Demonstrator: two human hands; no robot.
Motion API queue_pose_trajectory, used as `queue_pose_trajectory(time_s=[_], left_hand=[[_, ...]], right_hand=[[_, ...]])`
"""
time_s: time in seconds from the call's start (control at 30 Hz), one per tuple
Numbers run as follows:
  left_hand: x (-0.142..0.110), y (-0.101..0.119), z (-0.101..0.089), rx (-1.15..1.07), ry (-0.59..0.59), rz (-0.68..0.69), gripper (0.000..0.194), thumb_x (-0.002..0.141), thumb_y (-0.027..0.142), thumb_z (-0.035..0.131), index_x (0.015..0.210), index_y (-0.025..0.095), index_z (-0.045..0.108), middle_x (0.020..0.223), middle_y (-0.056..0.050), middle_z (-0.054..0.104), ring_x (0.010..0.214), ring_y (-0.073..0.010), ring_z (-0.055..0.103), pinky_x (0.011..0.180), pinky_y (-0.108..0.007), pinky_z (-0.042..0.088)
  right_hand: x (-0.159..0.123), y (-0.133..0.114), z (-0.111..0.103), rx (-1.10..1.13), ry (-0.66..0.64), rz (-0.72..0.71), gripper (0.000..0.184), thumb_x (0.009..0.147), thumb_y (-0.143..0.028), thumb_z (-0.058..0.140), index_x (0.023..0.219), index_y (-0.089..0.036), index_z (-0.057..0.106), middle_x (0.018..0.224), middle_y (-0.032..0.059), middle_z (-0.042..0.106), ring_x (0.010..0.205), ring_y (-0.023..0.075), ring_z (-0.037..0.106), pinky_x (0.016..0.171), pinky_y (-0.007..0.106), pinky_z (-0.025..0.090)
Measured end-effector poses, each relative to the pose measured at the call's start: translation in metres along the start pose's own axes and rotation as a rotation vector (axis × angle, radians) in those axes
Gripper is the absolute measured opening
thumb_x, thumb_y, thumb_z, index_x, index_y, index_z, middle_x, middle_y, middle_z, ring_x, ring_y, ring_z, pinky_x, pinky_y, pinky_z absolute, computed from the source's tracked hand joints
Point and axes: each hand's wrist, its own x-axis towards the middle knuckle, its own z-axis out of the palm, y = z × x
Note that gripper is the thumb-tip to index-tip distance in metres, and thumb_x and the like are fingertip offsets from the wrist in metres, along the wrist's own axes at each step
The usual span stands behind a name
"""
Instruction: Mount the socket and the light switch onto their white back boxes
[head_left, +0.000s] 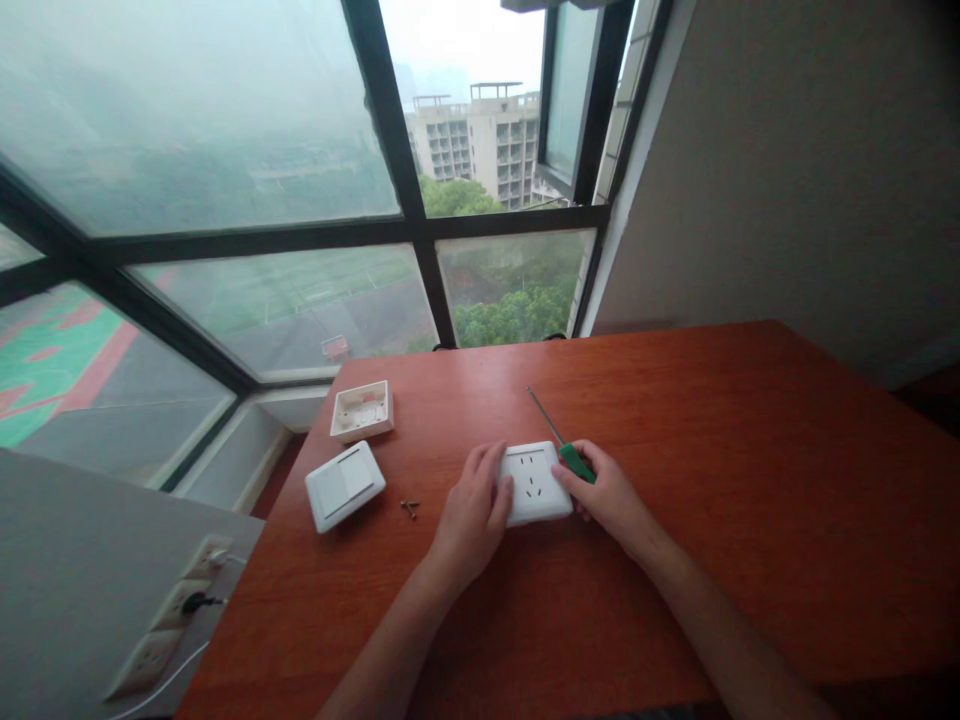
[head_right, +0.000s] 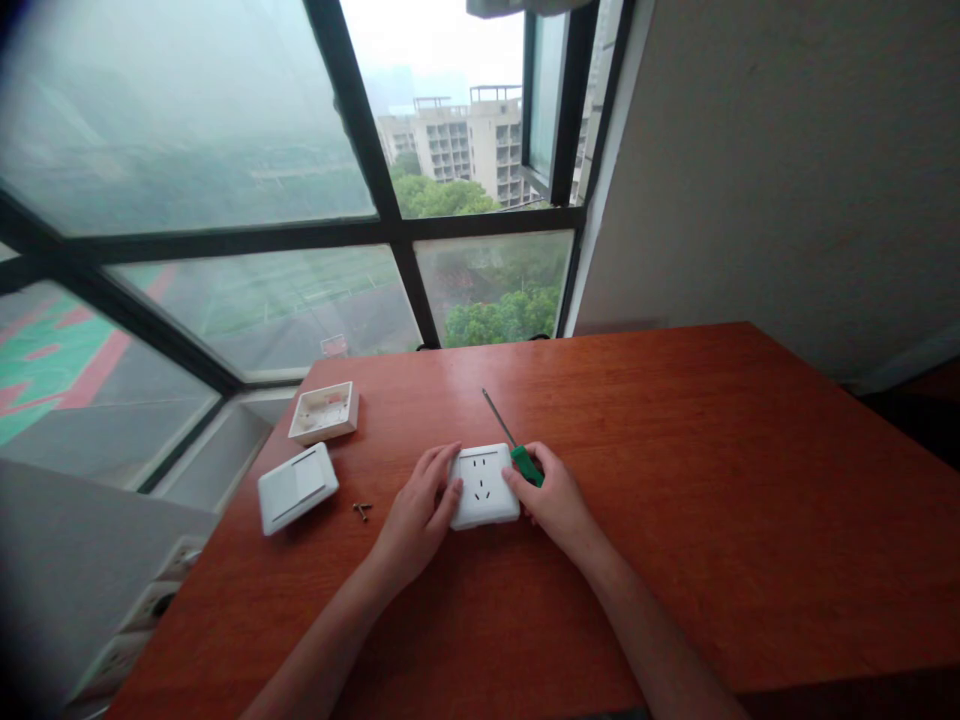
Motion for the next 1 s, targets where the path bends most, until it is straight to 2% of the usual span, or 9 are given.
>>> queue_pose_trajectory(time_s=[0.17, 0.27, 0.33, 0.4, 0.47, 0.57, 0.8, 1.0], left_hand=[[0.0, -0.001, -0.003, -0.011, 0.012, 0.007, 0.041, 0.094, 0.029, 0.042, 0.133, 0.017, 0.044, 0.132, -0.014, 0.05, 0.115, -0.0249, 0.053, 0.099, -0.04, 0.043], [0.0, -0.003, -0.009, 0.0, 0.038, -0.002, 0.041, 0.093, 0.029, 0.043, 0.133, 0.016, 0.044, 0.13, -0.014, 0.051, 0.106, -0.0233, 0.057, 0.094, -0.039, 0.046], [0.0, -0.004, -0.014, 0.019, 0.064, -0.037, 0.04, 0.093, 0.032, 0.044, 0.13, 0.016, 0.046, 0.121, -0.013, 0.057, 0.092, -0.021, 0.061, 0.085, -0.037, 0.049], [0.0, -0.003, -0.018, 0.036, 0.067, -0.087, 0.04, 0.093, 0.035, 0.045, 0.128, 0.016, 0.049, 0.103, -0.009, 0.063, 0.079, -0.0188, 0.062, 0.075, -0.033, 0.049], [-0.001, -0.001, -0.02, 0.043, 0.027, -0.122, 0.041, 0.093, 0.038, 0.045, 0.127, 0.016, 0.05, 0.086, -0.004, 0.064, 0.072, -0.018, 0.061, 0.067, -0.029, 0.046], [-0.001, 0.001, -0.017, 0.046, -0.056, -0.146, 0.041, 0.093, 0.038, 0.045, 0.126, 0.015, 0.051, 0.073, -0.001, 0.063, 0.067, -0.0182, 0.06, 0.059, -0.026, 0.041], [-0.001, 0.002, -0.009, -0.058, -0.137, -0.165, 0.039, 0.093, 0.039, 0.045, 0.123, 0.014, 0.049, 0.064, 0.001, 0.06, 0.057, -0.017, 0.058, 0.054, -0.024, 0.038], [0.007, 0.022, 0.007, -0.071, -0.147, -0.062, 0.031, 0.089, 0.031, 0.052, 0.117, 0.018, 0.048, 0.074, 0.0, 0.062, 0.064, -0.0167, 0.058, 0.058, -0.024, 0.039]], right_hand=[[-0.001, -0.001, 0.001, -0.003, -0.002, 0.0, 0.027, 0.081, -0.045, 0.058, 0.09, -0.021, 0.051, 0.062, -0.0059, 0.051, 0.041, 0.0093, 0.046, 0.032, 0.019, 0.038], [-0.001, -0.001, -0.001, -0.017, 0.013, -0.001, 0.027, 0.081, -0.047, 0.058, 0.089, -0.021, 0.051, 0.06, -0.0063, 0.051, 0.041, 0.0098, 0.047, 0.033, 0.02, 0.038], [-0.002, -0.001, -0.004, -0.037, 0.043, -0.002, 0.028, 0.081, -0.048, 0.058, 0.087, -0.022, 0.051, 0.057, -0.0066, 0.05, 0.04, 0.0104, 0.047, 0.033, 0.021, 0.037], [-0.004, -0.001, -0.006, -0.066, 0.078, -0.005, 0.027, 0.081, -0.049, 0.057, 0.084, -0.022, 0.051, 0.053, -0.0067, 0.049, 0.039, 0.011, 0.046, 0.035, 0.021, 0.037], [-0.007, -0.003, -0.006, -0.101, 0.1, -0.01, 0.026, 0.081, -0.048, 0.057, 0.082, -0.022, 0.053, 0.051, -0.0059, 0.049, 0.039, 0.0117, 0.046, 0.037, 0.022, 0.037], [-0.013, -0.007, -0.004, -0.161, 0.119, -0.018, 0.025, 0.08, -0.046, 0.058, 0.083, -0.021, 0.059, 0.056, -0.0022, 0.056, 0.042, 0.0127, 0.049, 0.04, 0.024, 0.038], [-0.023, -0.014, 0.001, -0.239, 0.125, -0.017, 0.026, 0.081, -0.044, 0.055, 0.08, -0.019, 0.063, 0.052, -0.0014, 0.054, 0.041, 0.0139, 0.05, 0.039, 0.024, 0.037], [-0.025, -0.011, -0.022, -0.243, 0.192, 0.006, 0.036, 0.081, -0.046, 0.056, 0.1, -0.017, 0.066, 0.048, -0.0027, 0.054, 0.039, 0.015, 0.051, 0.038, 0.025, 0.039]])
